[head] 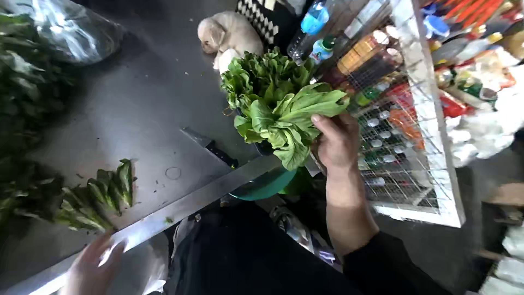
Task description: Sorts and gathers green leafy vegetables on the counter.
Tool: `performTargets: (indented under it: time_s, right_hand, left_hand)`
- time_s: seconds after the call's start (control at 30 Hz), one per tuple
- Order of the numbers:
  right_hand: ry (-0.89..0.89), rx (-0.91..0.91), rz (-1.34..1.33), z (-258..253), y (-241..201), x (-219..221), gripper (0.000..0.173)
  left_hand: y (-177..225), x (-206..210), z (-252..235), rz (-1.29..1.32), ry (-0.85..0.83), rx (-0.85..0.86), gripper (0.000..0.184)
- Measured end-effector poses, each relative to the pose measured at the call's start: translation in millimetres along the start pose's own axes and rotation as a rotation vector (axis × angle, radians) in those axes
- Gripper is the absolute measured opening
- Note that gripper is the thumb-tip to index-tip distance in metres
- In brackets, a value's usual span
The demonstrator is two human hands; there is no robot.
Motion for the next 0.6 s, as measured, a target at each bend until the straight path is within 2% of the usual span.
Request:
performTargets:
  time_s: [0.1,0.17,0.2,0.23,0.3,0.33,0.4,0.43,0.5,0.6]
  right_hand:
    - [-0.103,0.157,-0.169,-12,-8,55,0.018]
    - [-0.229,0.271,-0.222,-12,-8,103,0.017]
    - [-0.311,0.312,-0.236,-10,-6,127,0.020]
    - [-0.383,0.337,-0.251,-8,-4,152,0.024]
    - [-0.541,0.290,-0.273,-4,5,192,0.041]
    - [-0.602,0.240,-0.250,-5,10,206,0.049]
    - [-0.658,0.134,-0.104,-3,23,224,0.058]
    - [-0.680,0.100,-0.015,-1,29,230,0.056]
    - [-0.763,0.067,0.153,3,40,247,0.040]
    - [-0.893,0.057,0.408,23,58,280,0.024]
  left_hand:
    - [108,32,-61,0.007,-0.032,0.316,0.059]
    - [144,57,-92,0.100,-0.169,0.451,0.065]
    - [149,68,-105,0.250,-0.240,0.475,0.070]
    - [146,77,-115,0.445,-0.278,0.477,0.068]
    - [125,87,-127,0.851,-0.248,0.428,0.042]
    - [112,86,-131,1.015,-0.219,0.362,0.031]
    - [84,81,-134,1.216,-0.211,0.177,0.027]
    - [68,78,-134,1.269,-0.227,0.082,0.032]
    - [36,74,-135,1.312,-0.261,-0.036,0.038]
    - [0,74,-130,1.278,-0.369,-0.036,0.039]
Point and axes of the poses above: each hand's wrist, its own z-axis away from the middle knuckle, its own x-axis out of the palm, y = z × x, the point moved 3 cm from there along -z, towards the middle knuckle, and after that the axes turned 14 degrees about -y, right-handed, at the moved point
